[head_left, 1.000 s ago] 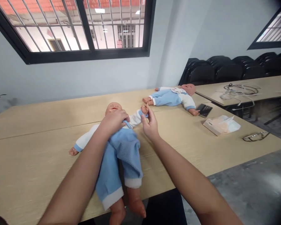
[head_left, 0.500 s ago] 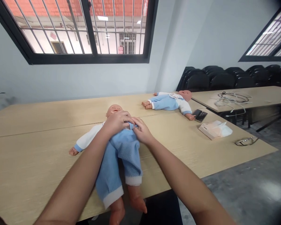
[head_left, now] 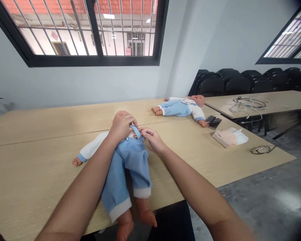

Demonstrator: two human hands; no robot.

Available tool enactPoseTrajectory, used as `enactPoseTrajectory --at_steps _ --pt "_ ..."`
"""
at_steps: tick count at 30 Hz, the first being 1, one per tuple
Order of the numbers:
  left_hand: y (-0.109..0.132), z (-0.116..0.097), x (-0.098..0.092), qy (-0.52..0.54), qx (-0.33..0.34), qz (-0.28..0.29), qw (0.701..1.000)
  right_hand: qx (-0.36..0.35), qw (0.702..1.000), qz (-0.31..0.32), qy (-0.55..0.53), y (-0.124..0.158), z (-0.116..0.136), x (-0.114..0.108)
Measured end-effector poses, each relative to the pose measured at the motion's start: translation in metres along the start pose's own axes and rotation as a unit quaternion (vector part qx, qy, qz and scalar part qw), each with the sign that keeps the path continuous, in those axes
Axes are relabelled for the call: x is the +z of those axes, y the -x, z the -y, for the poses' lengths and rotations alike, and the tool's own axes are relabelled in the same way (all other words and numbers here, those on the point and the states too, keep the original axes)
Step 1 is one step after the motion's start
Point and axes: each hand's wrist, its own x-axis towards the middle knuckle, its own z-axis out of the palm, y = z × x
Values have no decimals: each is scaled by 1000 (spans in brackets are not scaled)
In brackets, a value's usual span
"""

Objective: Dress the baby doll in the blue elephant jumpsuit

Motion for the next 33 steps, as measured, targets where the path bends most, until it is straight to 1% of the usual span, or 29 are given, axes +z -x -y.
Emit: enactPoseTrajectory --at_steps 3,7,12,15,18,21,24,26,27,30,33 --pt "1 -1 -3 -29 -8 -4 1000 5 1000 17 13 1 6 2" --pt "1 -5 -3 -38 -5 6 999 -28 998 32 55 0 10 5" --pt "0 -8 1 -28 -25 5 999 5 998 25 63 0 14 9" --pt "-2 -11 5 -31 -31 20 999 13 997 35 60 1 16 11" --pt "-3 -19 0 -48 -33 38 998 38 999 33 12 1 14 9" --pt "1 -33 -15 -85 -40 57 994 82 995 4 -62 0 7 5" --pt "7 -45 -26 -91 -59 125 986 105 987 -13 -121 -1 0 4" --pt "10 -49 -26 -95 -54 174 979 107 983 -23 -150 -1 -2 4" --pt "10 -48 -23 -100 -44 188 976 106 980 -30 -164 -1 -2 5" --pt "8 -42 -12 -105 -16 196 975 98 976 -48 -189 -2 -1 6" --pt "4 -37 -5 -90 -26 190 977 91 975 -52 -193 -3 -1 6"
